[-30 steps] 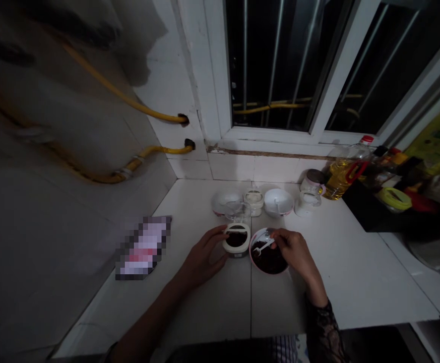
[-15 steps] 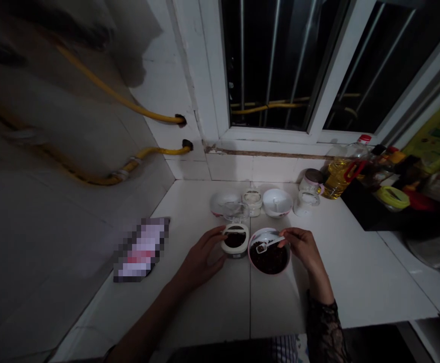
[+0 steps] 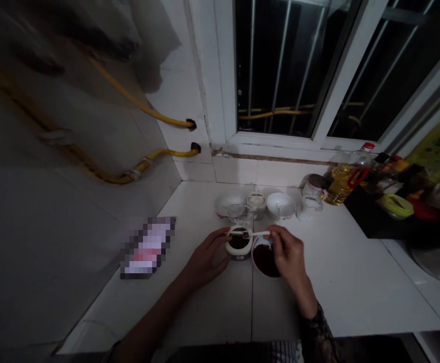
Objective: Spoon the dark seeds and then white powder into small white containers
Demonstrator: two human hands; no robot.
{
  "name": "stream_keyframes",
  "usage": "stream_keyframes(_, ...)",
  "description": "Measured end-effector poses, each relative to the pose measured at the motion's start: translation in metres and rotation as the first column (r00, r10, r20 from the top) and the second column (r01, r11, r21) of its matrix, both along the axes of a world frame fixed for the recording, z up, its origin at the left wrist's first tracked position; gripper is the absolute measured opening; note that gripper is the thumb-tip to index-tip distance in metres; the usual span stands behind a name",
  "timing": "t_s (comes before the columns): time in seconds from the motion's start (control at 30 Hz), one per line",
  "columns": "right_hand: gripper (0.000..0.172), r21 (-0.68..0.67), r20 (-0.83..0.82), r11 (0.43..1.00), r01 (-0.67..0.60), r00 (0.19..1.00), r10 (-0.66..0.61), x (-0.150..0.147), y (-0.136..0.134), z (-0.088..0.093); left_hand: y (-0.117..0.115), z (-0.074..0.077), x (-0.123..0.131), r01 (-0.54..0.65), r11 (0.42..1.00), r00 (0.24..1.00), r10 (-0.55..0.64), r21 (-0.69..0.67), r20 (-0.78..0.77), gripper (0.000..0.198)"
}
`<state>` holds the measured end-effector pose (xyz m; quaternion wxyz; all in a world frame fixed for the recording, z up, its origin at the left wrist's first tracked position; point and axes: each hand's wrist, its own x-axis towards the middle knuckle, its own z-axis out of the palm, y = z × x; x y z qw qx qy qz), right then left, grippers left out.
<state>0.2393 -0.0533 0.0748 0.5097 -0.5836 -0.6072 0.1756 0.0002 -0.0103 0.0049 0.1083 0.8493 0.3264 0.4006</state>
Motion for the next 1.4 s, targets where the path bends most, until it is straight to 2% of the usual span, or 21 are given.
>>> stream_keyframes(0.07,0.028,0.048,0.176,0.989,-0.142,0.976,0.131,-0.005,-0.002,-0.001,0.000,-0.001,0.000,-0.001,1.000,1.000,0.001,0.009,0.003,0.045)
stream_keyframes(0.13,0.030,0.050,0.260,0.983,-0.176,0.953,0.157,-0.003,-0.004,-0.002,0.000,-0.001,0.000,0.000,1.000,1.000,0.000,0.011,0.007,0.045)
stream_keyframes(0.27,0.031,0.033,0.249,0.997,0.069,0.966,-0.075,0.022,-0.003,0.002,0.000,0.000,-0.001,0.006,1.000,1.000,-0.006,-0.016,0.008,0.046)
stream_keyframes(0.33,0.032,-0.007,0.269,0.991,0.131,0.955,-0.124,0.037,0.000,0.001,0.000,0.000,-0.001,0.005,1.000,1.000,-0.005,-0.013,0.002,0.046)
stream_keyframes(0.47,0.032,-0.105,0.417,0.982,0.154,0.904,-0.097,0.053,0.008,-0.008,0.000,0.000,-0.001,0.001,1.000,1.000,-0.001,-0.002,-0.006,0.046)
stream_keyframes(0.6,0.033,-0.204,0.479,0.974,0.099,0.878,0.011,0.045,0.011,-0.016,0.000,-0.001,-0.001,0.001,1.000,1.000,-0.001,-0.010,0.007,0.047)
stream_keyframes(0.73,0.036,-0.310,0.353,0.951,-0.010,0.927,0.125,0.031,0.011,-0.017,0.000,-0.001,-0.001,-0.003,1.000,1.000,0.003,-0.007,0.006,0.046)
stream_keyframes(0.87,0.035,-0.349,0.146,0.937,-0.019,0.986,0.075,0.032,0.011,-0.014,0.000,0.000,-0.002,-0.005,1.000,1.000,0.005,-0.005,-0.007,0.046)
stream_keyframes(1.0,0.035,-0.365,-0.015,0.931,0.022,0.999,-0.030,0.043,0.010,-0.010,-0.001,0.002,-0.001,-0.008,1.000,1.000,0.008,-0.012,-0.008,0.045)
stream_keyframes(1.4,0.042,-0.422,-0.205,0.906,0.030,0.970,-0.127,0.048,0.010,-0.013,0.000,0.000,-0.001,-0.009,1.000,1.000,0.009,-0.001,-0.004,0.046)
